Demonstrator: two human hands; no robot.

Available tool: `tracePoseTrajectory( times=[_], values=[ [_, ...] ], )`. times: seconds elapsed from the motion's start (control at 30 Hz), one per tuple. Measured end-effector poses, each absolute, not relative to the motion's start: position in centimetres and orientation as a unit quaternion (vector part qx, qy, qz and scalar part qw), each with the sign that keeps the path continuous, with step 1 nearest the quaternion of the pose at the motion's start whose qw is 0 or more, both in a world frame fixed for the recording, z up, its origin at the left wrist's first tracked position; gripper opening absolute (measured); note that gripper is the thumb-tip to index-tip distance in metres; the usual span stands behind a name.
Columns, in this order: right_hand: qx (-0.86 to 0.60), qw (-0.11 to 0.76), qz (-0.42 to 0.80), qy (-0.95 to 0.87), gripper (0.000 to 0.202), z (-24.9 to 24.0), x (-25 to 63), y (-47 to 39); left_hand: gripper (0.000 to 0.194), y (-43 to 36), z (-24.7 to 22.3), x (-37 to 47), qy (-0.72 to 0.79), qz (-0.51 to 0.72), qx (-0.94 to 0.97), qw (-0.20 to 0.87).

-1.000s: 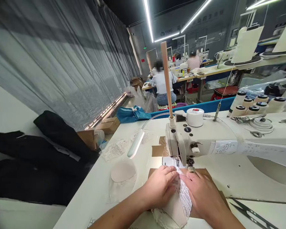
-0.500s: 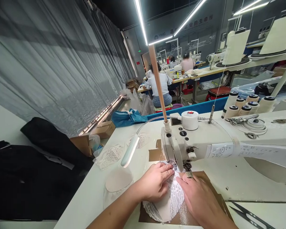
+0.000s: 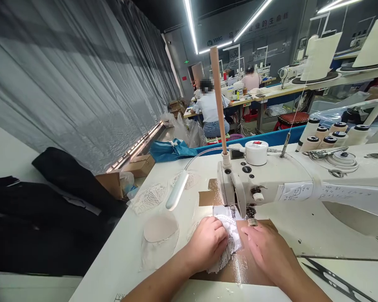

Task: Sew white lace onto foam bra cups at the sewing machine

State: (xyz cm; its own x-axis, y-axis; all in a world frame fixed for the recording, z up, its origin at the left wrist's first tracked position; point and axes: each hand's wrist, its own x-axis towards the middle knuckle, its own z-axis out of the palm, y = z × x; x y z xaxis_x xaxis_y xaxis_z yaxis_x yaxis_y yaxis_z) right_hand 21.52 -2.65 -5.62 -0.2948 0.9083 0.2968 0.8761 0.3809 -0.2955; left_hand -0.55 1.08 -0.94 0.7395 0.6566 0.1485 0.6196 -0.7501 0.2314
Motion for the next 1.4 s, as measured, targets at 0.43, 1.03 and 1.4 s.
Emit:
tracePoseTrajectory(
  times=[0.43,1.03,1.4],
  values=[
    [-0.472,0.164,0.087,-0.862,0.031,-3.3,20.8,-4.5,0.010,1.3,-0.7,-2.2,0.300,0.168,0.928,0.146],
    [-0.474,0.189,0.082,-0.856,0.044,-4.2,21.6,-6.0,0.037,0.3,-0.9,-1.7,0.238,0.066,0.968,0.052],
    [-0.487,0.168,0.042,-0.856,0.042,-5.2,21.1,-5.7,0.030,0.5,-0.3,-1.4,0.213,0.083,0.970,0.083]
  ],
)
